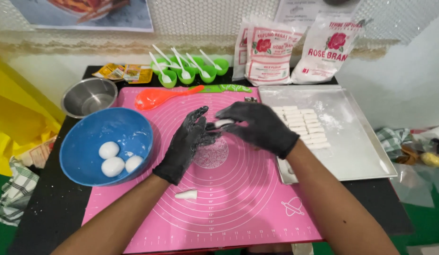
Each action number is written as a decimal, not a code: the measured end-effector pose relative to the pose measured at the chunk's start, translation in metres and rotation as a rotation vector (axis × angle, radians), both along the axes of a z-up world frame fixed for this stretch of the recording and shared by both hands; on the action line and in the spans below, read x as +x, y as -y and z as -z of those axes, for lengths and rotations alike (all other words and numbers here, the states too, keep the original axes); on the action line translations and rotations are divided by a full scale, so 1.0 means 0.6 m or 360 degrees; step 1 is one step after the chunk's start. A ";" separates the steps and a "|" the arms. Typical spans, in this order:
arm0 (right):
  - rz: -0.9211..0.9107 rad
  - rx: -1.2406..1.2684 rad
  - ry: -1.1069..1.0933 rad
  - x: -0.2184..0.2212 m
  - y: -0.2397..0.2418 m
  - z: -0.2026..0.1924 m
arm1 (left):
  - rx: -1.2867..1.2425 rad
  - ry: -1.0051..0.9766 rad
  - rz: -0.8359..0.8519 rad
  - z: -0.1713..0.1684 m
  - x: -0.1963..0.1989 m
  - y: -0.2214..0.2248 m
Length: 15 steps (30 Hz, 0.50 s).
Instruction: A person wearing black gloves shapes small pieces of white dough into cylinders, uses a small wooden tool to mark or brush them, and arranges them on a metal tray.
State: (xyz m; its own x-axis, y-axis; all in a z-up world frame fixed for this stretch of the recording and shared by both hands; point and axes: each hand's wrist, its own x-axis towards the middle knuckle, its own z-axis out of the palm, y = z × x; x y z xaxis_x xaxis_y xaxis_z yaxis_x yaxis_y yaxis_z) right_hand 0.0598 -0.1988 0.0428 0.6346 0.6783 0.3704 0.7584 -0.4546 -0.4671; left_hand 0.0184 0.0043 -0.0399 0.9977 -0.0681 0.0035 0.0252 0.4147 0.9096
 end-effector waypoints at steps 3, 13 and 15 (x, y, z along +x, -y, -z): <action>0.0119 0.0118 -0.0155 0.024 0.040 -0.025 | 0.0057 -0.0037 -0.0019 -0.003 0.002 0.000; 0.0612 -0.0119 -0.0105 -0.028 0.275 0.050 | 0.0150 -0.0072 0.0029 -0.019 -0.009 0.007; 0.0520 -0.0217 0.0224 -0.026 0.345 0.105 | 0.0289 -0.0028 -0.0030 -0.037 -0.018 0.012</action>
State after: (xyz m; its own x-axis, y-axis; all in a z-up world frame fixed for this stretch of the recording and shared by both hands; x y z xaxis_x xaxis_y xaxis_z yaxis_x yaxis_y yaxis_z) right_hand 0.0444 -0.4056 -0.0201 0.7750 0.4975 0.3896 0.6155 -0.7341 -0.2869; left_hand 0.0076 -0.0031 -0.0175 0.9986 -0.0471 -0.0244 0.0352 0.2444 0.9690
